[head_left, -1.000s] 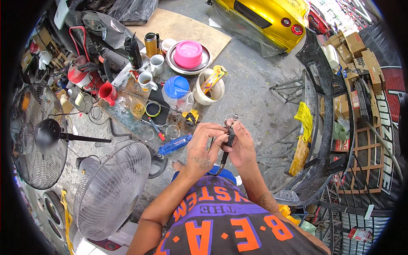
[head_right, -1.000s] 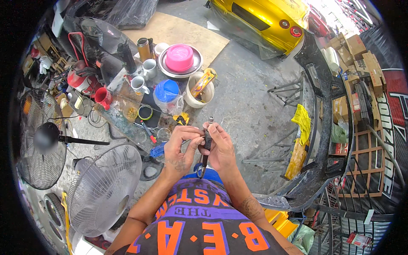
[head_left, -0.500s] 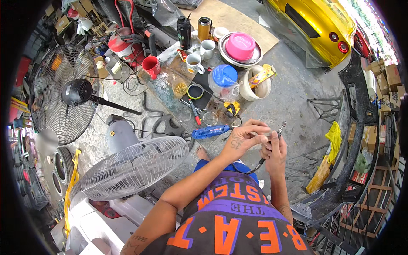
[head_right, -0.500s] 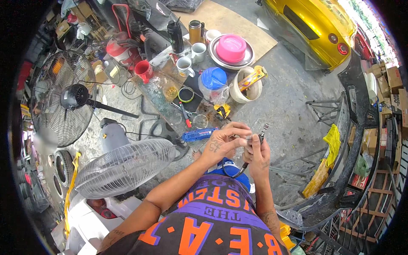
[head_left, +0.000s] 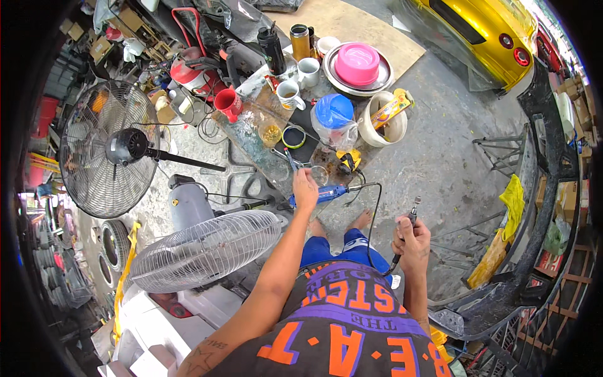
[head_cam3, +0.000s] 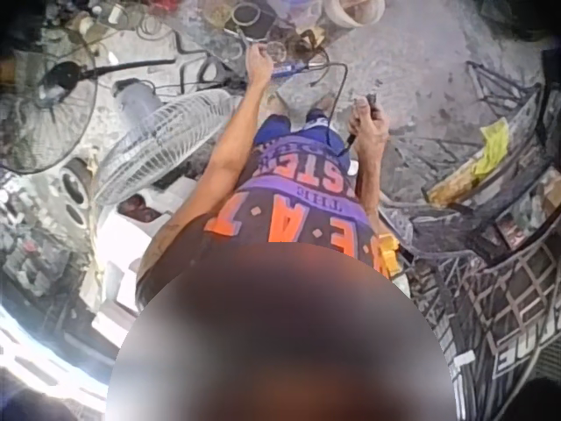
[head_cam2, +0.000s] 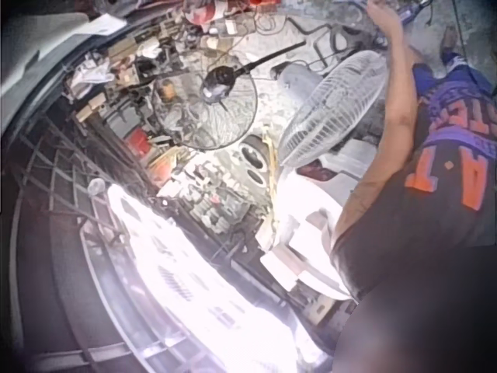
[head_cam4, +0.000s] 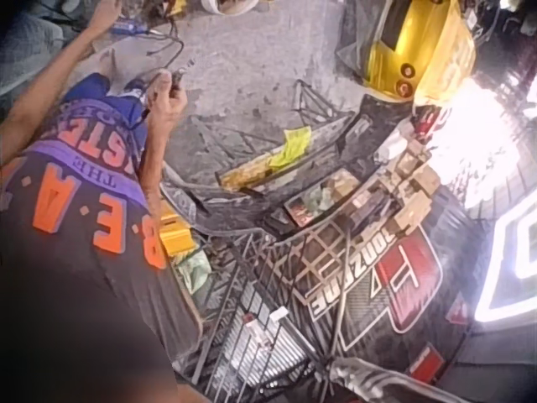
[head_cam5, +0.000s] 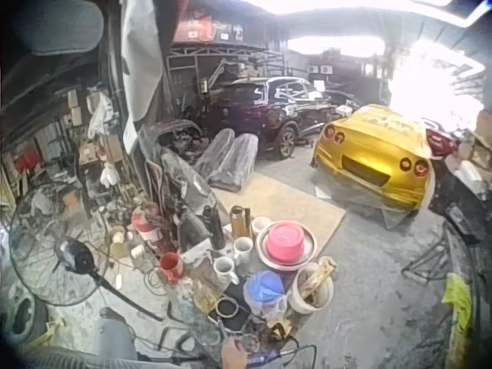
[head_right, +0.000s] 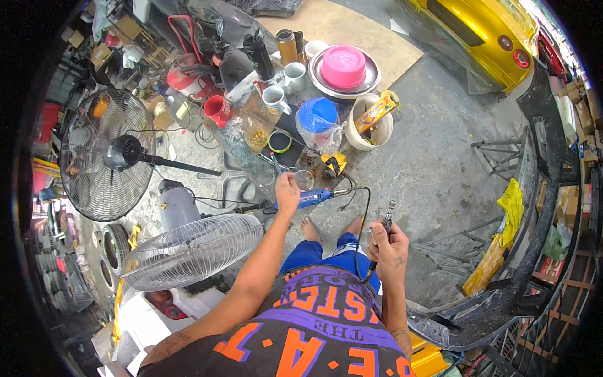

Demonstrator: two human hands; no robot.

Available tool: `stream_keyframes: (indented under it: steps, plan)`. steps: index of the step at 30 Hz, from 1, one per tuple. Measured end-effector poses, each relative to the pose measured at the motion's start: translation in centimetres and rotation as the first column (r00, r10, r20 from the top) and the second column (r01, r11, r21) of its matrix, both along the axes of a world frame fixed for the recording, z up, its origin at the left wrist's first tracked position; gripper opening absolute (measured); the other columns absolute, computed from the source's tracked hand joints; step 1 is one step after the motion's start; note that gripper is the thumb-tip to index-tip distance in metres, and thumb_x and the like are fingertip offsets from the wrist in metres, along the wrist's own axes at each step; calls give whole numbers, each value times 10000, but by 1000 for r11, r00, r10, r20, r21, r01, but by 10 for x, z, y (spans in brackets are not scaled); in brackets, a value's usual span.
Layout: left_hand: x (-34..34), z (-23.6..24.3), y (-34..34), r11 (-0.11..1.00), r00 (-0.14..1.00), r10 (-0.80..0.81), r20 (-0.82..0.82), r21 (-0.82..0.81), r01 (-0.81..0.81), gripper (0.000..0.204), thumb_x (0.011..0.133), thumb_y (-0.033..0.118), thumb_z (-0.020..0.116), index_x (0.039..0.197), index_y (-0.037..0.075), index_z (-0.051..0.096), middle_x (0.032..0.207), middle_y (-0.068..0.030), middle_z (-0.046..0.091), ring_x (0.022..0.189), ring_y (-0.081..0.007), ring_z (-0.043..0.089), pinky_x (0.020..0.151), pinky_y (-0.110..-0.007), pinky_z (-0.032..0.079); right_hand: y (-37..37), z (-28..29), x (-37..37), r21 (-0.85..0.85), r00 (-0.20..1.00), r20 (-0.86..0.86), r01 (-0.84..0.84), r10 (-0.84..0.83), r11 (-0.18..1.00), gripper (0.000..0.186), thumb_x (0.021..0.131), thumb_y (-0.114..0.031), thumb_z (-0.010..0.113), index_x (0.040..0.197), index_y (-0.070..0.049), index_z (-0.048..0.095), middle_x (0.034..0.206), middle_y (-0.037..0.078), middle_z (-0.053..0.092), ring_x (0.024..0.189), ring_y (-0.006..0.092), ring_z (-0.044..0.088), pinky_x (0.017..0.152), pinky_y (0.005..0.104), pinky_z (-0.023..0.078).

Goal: The recorder is soldering or repairing a small electronic component using tools.

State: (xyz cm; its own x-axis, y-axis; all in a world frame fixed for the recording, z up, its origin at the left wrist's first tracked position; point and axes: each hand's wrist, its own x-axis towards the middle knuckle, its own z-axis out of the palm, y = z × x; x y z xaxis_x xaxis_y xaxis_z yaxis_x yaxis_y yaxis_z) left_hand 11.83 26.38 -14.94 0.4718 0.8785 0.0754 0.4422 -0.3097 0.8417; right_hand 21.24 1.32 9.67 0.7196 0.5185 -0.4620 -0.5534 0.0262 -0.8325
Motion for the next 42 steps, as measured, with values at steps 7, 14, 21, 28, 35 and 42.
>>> stream_keyframes:
  steps: [7, 14, 21, 28, 35, 42]
  plan:
    - [27, 1, 65, 960, 739, 240, -630, 269, -83, 201, 846, 126, 567, 1005, 2, 575, 1123, -214, 478, 996, -427, 533, 809, -476, 493, -13, 2, 0, -21, 997, 28, -72, 73, 997, 300, 924, -274, 647, 1012, 9, 604, 628, -38, 420, 463, 41, 329, 410, 218, 238]
    - [23, -4, 80, 976, 702, 121, -702, -45, -213, 432, 791, 317, 664, 960, -80, 640, 1002, -271, 663, 975, -366, 656, 864, -457, 511, -17, 9, -4, -7, 1000, 6, -4, 4, 1000, 217, 919, -174, 651, 1001, 25, 626, 576, -44, 456, 468, 32, 372, 423, 215, 254]
    - [-5, -53, 107, 908, 773, 292, -564, -91, -409, 437, 743, 330, 748, 878, -68, 628, 1001, -263, 659, 958, -408, 642, 849, -454, 503, -27, 6, -6, 12, 999, -28, -30, 30, 999, 216, 914, -166, 656, 1008, 26, 626, 577, -56, 455, 467, 25, 367, 425, 210, 259]
    - [1, -37, 93, 946, 884, 278, -377, 269, -182, 112, 790, 98, 622, 847, 4, 642, 933, -225, 595, 945, -378, 599, 854, -455, 480, -27, 3, -9, -1, 998, -50, -28, 28, 1000, 218, 916, -174, 657, 1007, 22, 627, 579, -61, 452, 466, 22, 357, 425, 210, 249]
    - [1, -13, 123, 929, 810, -228, -541, 129, 347, 132, 725, -1, 609, 838, 43, 661, 994, -199, 573, 934, -377, 580, 829, -446, 476, -24, 0, -11, -5, 997, -62, -35, 34, 999, 212, 918, -177, 656, 1007, 14, 629, 582, -64, 457, 464, 18, 352, 425, 204, 244]
    - [3, -4, 144, 811, 633, -487, -602, -41, 584, 187, 696, -29, 645, 867, 46, 636, 1009, -166, 547, 938, -369, 578, 812, -433, 482, -25, -6, -10, 16, 995, -91, -31, 32, 999, 220, 923, -189, 649, 1015, 9, 621, 590, -64, 440, 462, 15, 334, 418, 207, 229]
